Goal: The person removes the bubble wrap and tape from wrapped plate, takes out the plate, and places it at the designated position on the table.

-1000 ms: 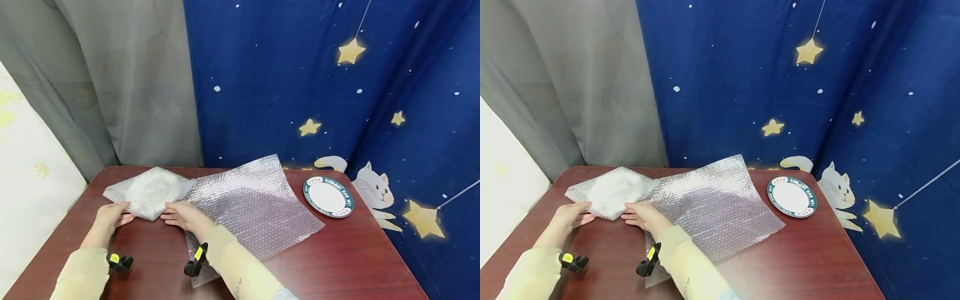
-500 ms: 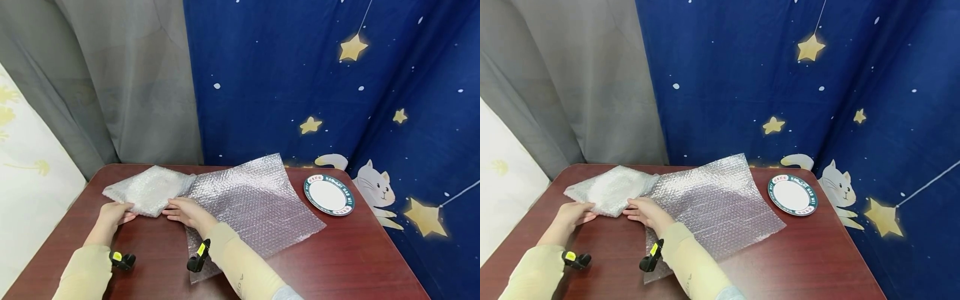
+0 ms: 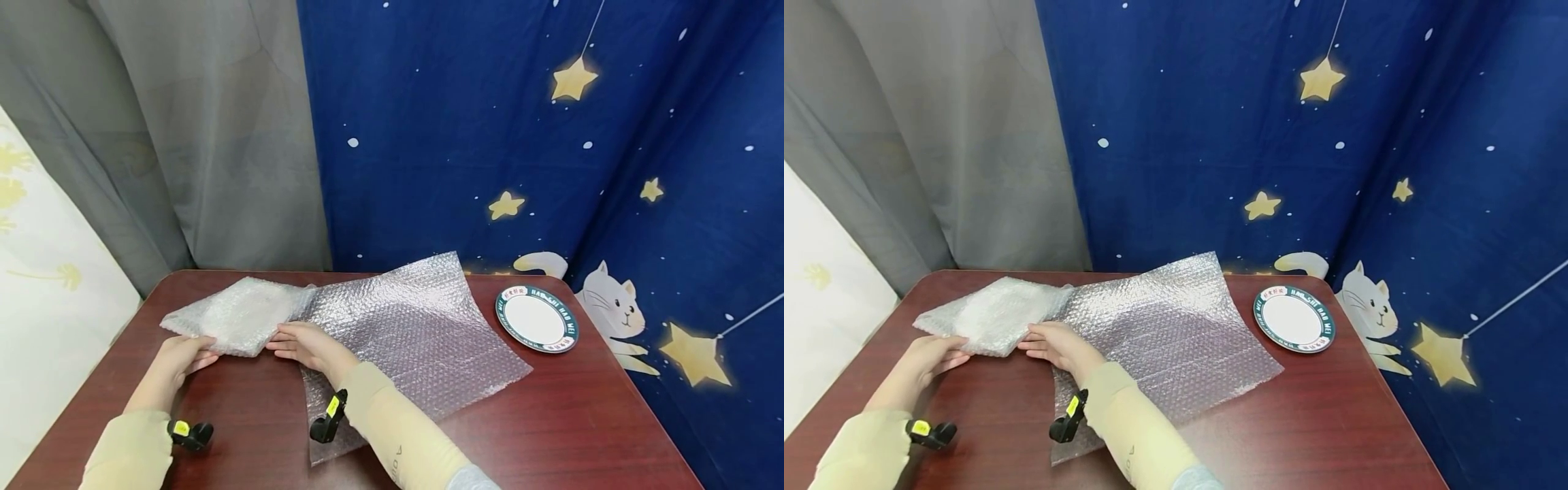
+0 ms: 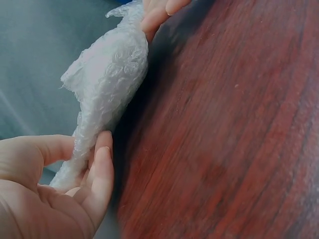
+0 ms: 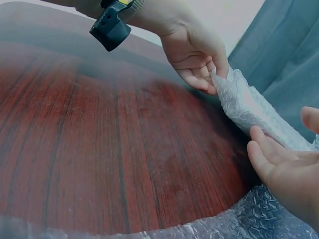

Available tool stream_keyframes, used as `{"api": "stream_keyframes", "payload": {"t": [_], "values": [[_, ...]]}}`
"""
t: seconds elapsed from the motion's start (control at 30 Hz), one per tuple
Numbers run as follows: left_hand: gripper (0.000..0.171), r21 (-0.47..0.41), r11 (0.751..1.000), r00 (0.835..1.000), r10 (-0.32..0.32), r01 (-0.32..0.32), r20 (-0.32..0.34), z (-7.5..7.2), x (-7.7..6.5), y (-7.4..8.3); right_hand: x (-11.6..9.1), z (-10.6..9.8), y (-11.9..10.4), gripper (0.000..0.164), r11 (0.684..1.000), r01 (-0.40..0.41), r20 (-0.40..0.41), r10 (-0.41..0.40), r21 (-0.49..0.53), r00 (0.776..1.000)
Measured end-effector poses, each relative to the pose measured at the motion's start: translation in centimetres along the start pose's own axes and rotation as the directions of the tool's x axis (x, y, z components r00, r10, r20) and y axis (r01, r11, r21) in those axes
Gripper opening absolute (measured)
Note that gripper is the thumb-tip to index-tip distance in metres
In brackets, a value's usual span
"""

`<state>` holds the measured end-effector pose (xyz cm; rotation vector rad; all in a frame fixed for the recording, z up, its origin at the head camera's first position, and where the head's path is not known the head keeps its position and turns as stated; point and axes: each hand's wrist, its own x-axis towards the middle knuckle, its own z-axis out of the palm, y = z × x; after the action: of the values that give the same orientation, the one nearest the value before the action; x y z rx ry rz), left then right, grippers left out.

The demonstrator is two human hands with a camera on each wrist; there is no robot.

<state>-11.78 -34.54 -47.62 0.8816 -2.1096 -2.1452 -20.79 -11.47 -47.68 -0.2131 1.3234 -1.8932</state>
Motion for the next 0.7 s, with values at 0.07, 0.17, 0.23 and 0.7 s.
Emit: {"api": "stream_keyframes", "payload": {"t": [0.07,0.17,0.23,0.7], "values": [[0.020,-0.008,1.000,1.000,0.002,-0.002,0.013,-0.1,-0.2,0.0,0.0,0.0,0.0,0.019,1.000,0.002,0.011,-0.001,-0.012,1.000],[0.016,-0.034,0.999,0.999,0.014,-0.013,0.039,-0.2,-0.6,0.1,0.1,-0.1,0.0,0.014,1.000,0.010,0.030,-0.009,-0.027,1.000],[0.015,-0.053,0.998,0.998,0.019,-0.017,0.054,-0.3,-0.8,0.2,0.2,-0.1,-0.1,0.015,1.000,0.016,0.041,-0.015,-0.025,0.999],[0.016,-0.063,0.996,0.995,0.073,-0.068,0.069,-0.6,-2.2,0.7,-0.1,0.5,-0.7,0.015,0.996,0.077,0.068,-0.074,-0.046,0.995]]}}
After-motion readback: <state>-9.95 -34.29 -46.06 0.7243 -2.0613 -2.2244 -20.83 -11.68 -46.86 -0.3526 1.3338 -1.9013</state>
